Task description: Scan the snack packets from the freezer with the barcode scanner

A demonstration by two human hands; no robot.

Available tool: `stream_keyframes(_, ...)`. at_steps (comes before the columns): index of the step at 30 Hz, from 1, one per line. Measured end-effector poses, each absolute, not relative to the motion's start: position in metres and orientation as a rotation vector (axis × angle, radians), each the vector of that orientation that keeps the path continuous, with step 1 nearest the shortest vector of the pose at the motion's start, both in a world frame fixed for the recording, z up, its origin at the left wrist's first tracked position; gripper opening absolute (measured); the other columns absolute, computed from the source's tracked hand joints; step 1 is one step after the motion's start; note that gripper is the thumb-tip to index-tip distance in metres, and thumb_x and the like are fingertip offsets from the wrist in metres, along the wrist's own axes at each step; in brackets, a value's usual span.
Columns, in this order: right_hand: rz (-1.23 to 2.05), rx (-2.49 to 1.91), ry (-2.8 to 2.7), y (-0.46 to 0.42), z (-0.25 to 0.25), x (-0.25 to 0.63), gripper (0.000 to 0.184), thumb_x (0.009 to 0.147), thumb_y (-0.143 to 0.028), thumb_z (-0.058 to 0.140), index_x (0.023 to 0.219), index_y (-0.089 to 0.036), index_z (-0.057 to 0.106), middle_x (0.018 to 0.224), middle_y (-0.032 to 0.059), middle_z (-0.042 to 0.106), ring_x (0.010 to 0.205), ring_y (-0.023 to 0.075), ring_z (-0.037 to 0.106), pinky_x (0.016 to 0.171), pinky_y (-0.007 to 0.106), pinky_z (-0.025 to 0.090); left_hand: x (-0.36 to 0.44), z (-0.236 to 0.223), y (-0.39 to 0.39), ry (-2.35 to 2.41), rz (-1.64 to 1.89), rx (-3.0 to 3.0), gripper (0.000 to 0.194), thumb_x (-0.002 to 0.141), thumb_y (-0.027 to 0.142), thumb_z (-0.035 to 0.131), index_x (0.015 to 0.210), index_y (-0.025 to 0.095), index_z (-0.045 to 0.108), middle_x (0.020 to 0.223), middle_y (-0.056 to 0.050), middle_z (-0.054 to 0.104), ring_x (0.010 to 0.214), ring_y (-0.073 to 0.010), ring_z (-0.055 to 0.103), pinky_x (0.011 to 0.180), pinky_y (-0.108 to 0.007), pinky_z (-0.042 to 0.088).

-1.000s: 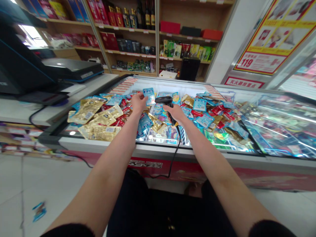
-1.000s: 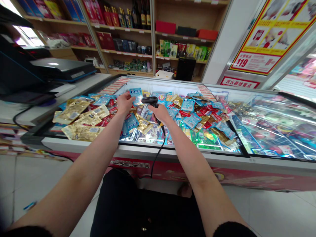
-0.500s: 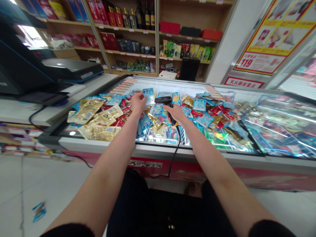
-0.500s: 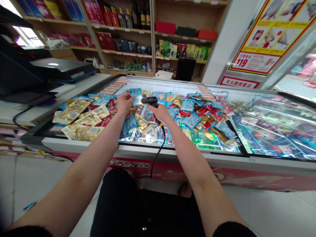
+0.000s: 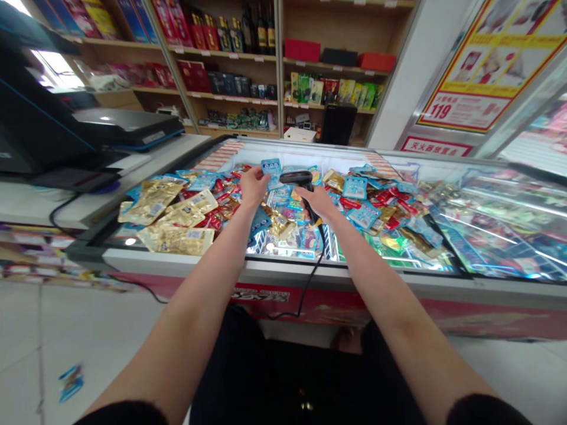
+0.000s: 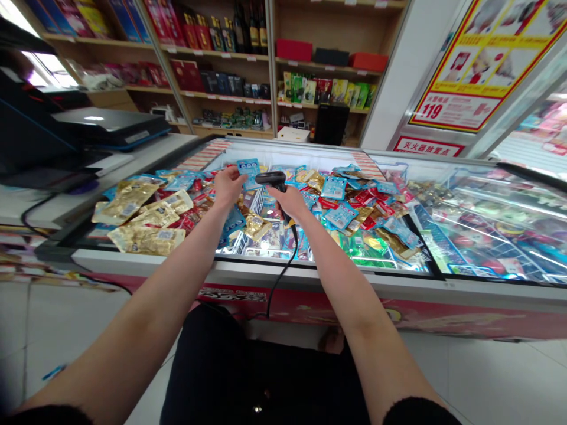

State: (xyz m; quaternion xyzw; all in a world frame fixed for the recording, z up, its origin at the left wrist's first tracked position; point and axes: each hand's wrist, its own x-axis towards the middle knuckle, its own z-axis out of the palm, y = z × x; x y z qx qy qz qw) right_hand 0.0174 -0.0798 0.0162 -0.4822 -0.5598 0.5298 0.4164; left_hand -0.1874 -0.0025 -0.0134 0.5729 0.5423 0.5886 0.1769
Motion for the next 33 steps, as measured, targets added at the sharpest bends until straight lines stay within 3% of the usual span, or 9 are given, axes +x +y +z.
stream_keyframes(3,1.302,-1.199,-1.392,-0.081,0.018,0.030,0.037,0.099,-0.035,0.072,0.071,-0.022,0.052,0.047,-0.0041,0.055,0.034,0.0111,0.048,0.033,0.023,0.042,-0.170,-0.018,0.000,1.425,1.629,1.547,0.033,0.076,0.025,0.069,0.107,0.015,0.075,0.099,-0.009,0.081,0.098,-0.0256,0.076,0.091,-0.036,0.061)
stream_keyframes(7,1.261,-1.223,-1.322,-0.085,0.024,0.054,0.031,0.100,-0.028,0.068,0.074,-0.022,0.052,0.048,-0.0043,0.055,0.034,0.0107,0.048,0.033,0.021,0.040,-0.142,-0.021,0.000,1.402,1.580,1.539,0.037,0.076,0.024,0.071,0.111,0.016,0.074,0.090,-0.007,0.080,0.088,-0.0246,0.076,0.085,-0.036,0.061)
stream_keyframes(17,1.175,-1.200,-1.127,-0.089,0.025,0.126,0.025,0.096,-0.030,0.068,0.077,-0.021,0.055,0.049,-0.0038,0.056,0.034,0.0109,0.047,0.031,0.022,0.039,-0.057,-0.019,-0.012,1.305,1.457,1.519,0.043,0.078,0.019,0.076,0.120,0.017,0.068,0.080,0.000,0.073,0.072,-0.0173,0.069,0.073,-0.031,0.058)
stream_keyframes(20,1.137,-1.178,-1.071,-0.089,0.024,0.138,0.023,0.096,-0.031,0.068,0.079,-0.021,0.055,0.049,-0.0041,0.057,0.033,0.0110,0.046,0.032,0.023,0.040,-0.036,-0.021,-0.015,1.341,1.448,1.591,0.049,0.080,0.016,0.075,0.128,0.017,0.065,0.091,-0.003,0.075,0.081,-0.0181,0.071,0.081,-0.033,0.059)
stream_keyframes(26,1.112,-1.169,-1.040,-0.091,0.026,0.141,0.025,0.094,-0.033,0.073,0.082,-0.022,0.054,0.049,-0.0054,0.056,0.033,0.0110,0.047,0.032,0.022,0.040,-0.018,-0.023,-0.028,1.544,1.302,2.022,0.056,0.077,0.011,0.079,0.132,0.016,0.067,0.132,-0.015,0.071,0.126,-0.0286,0.066,0.114,-0.044,0.050)
stream_keyframes(33,1.115,-1.214,-1.050,-0.096,0.031,0.136,0.025,0.096,-0.030,0.069,0.077,-0.021,0.056,0.048,-0.0046,0.055,0.033,0.0103,0.045,0.032,0.022,0.039,-0.023,-0.023,-0.031,1.602,1.185,2.134,0.029,0.086,0.023,0.075,0.115,0.021,0.076,0.128,-0.011,0.073,0.124,-0.0283,0.066,0.115,-0.043,0.048)
